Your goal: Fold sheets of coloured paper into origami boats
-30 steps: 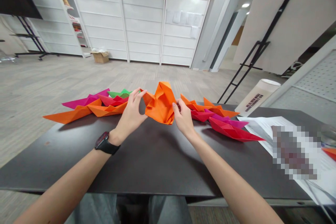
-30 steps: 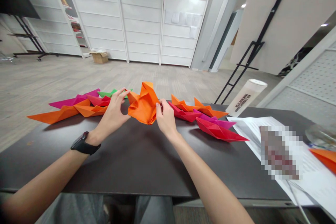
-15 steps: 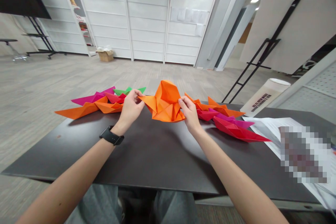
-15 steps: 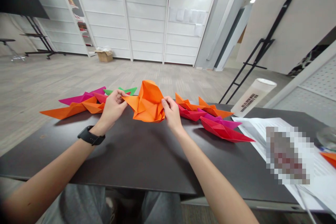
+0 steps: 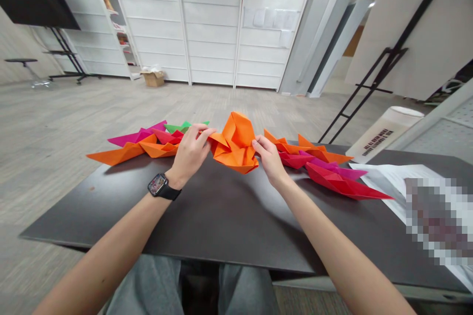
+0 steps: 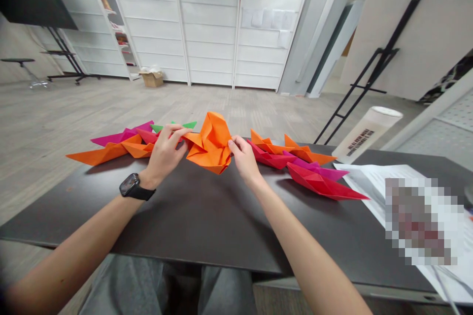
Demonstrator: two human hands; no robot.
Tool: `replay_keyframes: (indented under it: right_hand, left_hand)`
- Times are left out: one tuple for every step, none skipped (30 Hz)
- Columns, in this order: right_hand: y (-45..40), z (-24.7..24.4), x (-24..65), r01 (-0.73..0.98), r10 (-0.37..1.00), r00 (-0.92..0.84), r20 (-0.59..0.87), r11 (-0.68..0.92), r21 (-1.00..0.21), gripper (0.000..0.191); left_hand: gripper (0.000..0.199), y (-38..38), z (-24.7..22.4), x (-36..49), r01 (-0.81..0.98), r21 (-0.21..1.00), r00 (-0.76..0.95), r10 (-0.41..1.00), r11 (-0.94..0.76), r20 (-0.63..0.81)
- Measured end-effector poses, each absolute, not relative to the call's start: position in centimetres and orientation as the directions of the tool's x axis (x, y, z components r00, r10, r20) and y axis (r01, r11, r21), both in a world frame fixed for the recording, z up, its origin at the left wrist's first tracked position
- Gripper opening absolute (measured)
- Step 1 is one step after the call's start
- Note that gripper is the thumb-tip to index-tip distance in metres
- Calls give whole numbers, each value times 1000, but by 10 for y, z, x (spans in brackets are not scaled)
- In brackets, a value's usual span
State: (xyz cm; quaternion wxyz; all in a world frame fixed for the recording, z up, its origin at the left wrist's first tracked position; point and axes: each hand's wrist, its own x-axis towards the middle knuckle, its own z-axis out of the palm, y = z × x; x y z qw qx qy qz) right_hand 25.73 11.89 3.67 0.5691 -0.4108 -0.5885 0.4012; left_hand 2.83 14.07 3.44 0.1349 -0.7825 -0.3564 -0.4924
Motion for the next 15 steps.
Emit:
replay_keyframes:
  right_hand:
    - [119,38,258,14,948,-12,318,318,-948,33]
    - [118,38,258,-3,957,-5,290,290,-957,34]
    - [118,39,258,-25,965,3,261,261,-965,34]
    - [118,39,259,-50,972,7,234,234,-971,34]
    - [118,40,259,-77,977,5,212,212,-974,34]
    - [118,40,259,-101,980,0,199,198,-975,34]
    - [118,39,259,-116,981,-7,193,191,-975,33]
    - [119,39,259,-123,981,-14,193,190,-974,33]
    - [119,38,259,-121,981,-20,195,191,-974,32]
    - [119,38,259,-116,980,-25,198,193,-974,32]
    - [120,37,259,-111,980,-28,198,194,-975,32]
    - [120,37,259,-110,980,-32,196,191,-975,32]
    - [120,36,260,-112,981,-39,189,184,-977,31]
    - [121,36,260,-115,982,-48,181,174,-978,31]
    - [121,35,260,-119,983,-59,172,164,-979,30]
  left_hand:
    - [33,141,35,27,688,122,264,403,-716,876]
    - [31,141,36,26,685,120,246,384,-718,890]
    - [27,141,37,25,683,124,220,365,-719,905]
    - [23,140,39,24,681,125,198,347,-721,917]
    - [19,140,40,23,680,124,186,333,-723,924]
    - [16,140,42,22,681,120,181,326,-722,928]
    - [13,139,43,21,685,118,182,326,-719,928]
    - [11,139,43,20,690,118,185,332,-714,925]
    - [11,139,44,20,697,122,185,341,-707,922]
    - [10,140,44,19,702,127,182,349,-701,919]
    - [9,140,44,19,705,132,178,354,-697,918]
    - [9,140,44,18,706,135,177,358,-695,917]
    - [8,141,43,17,705,135,182,362,-696,914]
    - [7,142,43,17,705,131,193,367,-697,910]
    - [8,142,43,16,707,129,206,377,-695,903]
